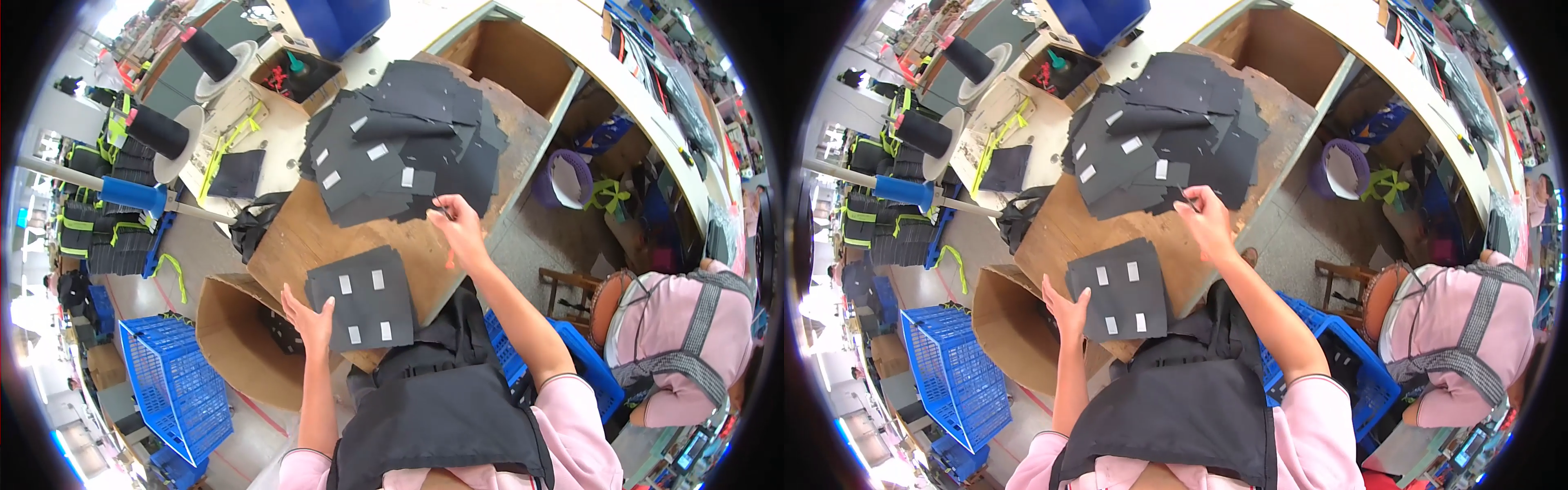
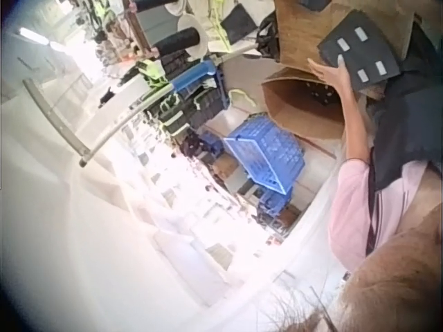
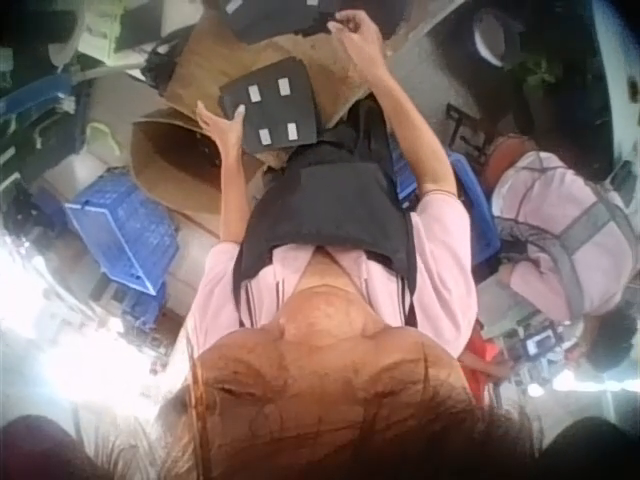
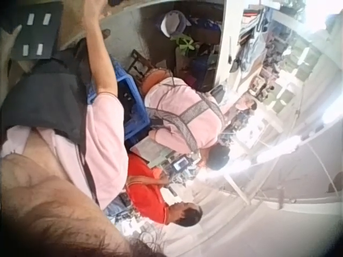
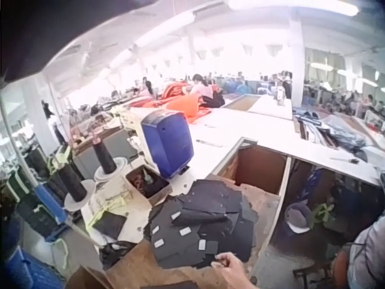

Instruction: The person is sorting and cleaning small grey fabric pieces with attached square patches, using snips to remove excess threads.

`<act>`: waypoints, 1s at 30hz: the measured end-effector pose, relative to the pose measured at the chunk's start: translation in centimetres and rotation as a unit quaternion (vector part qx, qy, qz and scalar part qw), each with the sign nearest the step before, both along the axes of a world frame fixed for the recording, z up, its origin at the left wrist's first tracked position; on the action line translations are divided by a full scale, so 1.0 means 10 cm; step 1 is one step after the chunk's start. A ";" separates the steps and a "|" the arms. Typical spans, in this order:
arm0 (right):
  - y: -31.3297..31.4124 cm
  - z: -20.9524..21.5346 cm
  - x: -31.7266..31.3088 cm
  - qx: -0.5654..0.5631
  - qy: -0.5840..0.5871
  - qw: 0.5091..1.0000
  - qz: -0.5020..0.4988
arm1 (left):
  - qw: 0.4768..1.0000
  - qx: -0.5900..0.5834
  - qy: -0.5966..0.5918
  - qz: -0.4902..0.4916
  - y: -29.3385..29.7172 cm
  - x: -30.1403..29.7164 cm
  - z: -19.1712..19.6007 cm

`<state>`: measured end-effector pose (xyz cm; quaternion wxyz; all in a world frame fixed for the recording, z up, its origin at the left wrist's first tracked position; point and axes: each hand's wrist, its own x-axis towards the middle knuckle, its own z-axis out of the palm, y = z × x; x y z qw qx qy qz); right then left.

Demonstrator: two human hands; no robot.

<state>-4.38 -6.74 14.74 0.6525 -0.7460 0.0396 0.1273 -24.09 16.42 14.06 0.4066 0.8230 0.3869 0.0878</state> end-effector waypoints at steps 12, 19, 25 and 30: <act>1.12 -0.04 0.92 -0.314 -0.063 0.947 0.019 | 0.988 0.021 -0.119 -0.101 -0.35 0.55 0.14; 0.26 0.46 0.06 0.121 0.110 0.971 0.172 | 0.785 -0.599 -0.137 0.084 -0.53 0.75 0.28; -0.73 0.89 -0.44 0.076 0.088 0.937 0.330 | 0.947 -0.247 -0.142 -0.149 -0.70 0.71 0.41; -1.21 1.17 -0.64 0.070 0.091 0.916 0.385 | 0.729 -0.582 -0.021 -0.360 -0.97 0.95 0.82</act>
